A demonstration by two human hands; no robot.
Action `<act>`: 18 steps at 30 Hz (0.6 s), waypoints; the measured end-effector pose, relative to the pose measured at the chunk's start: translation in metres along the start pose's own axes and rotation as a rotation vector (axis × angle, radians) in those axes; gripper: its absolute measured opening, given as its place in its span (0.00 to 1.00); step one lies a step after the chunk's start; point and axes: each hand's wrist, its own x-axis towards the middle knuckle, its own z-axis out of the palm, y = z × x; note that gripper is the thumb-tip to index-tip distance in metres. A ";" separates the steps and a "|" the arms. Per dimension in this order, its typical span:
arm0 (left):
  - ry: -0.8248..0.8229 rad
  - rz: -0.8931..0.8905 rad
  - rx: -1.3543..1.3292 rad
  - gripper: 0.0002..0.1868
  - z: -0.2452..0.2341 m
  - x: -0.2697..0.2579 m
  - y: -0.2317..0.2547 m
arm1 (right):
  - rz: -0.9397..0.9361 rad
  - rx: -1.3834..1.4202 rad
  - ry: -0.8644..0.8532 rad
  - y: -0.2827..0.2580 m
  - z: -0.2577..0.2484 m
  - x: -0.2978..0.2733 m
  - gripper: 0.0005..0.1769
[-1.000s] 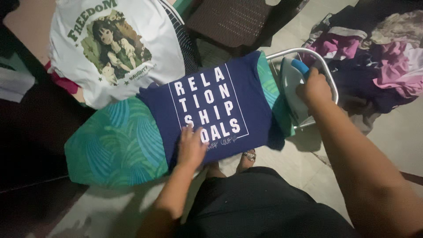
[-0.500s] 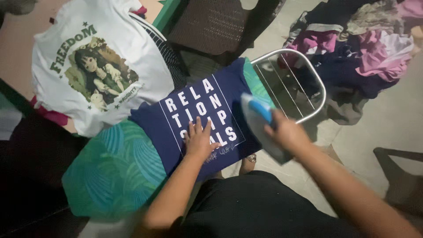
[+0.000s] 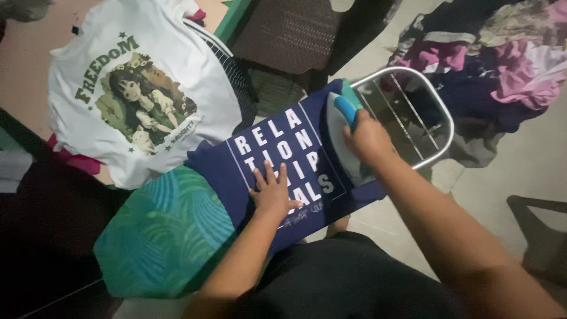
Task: The person irons a white t-shirt on an ironing board, then selects a navy blue t-shirt from a pile and irons it on both sides. The person uses a blue and white iron and adjusts the shirts during the process.
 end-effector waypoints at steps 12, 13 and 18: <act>-0.018 -0.011 0.002 0.67 -0.009 0.000 0.003 | 0.012 -0.122 -0.200 0.059 -0.014 -0.093 0.36; -0.028 -0.013 0.003 0.68 -0.007 -0.002 0.003 | 0.034 -0.118 -0.222 0.056 -0.013 -0.091 0.35; -0.030 -0.018 -0.024 0.68 -0.011 -0.003 0.002 | -0.026 -0.088 -0.196 0.007 -0.004 -0.030 0.28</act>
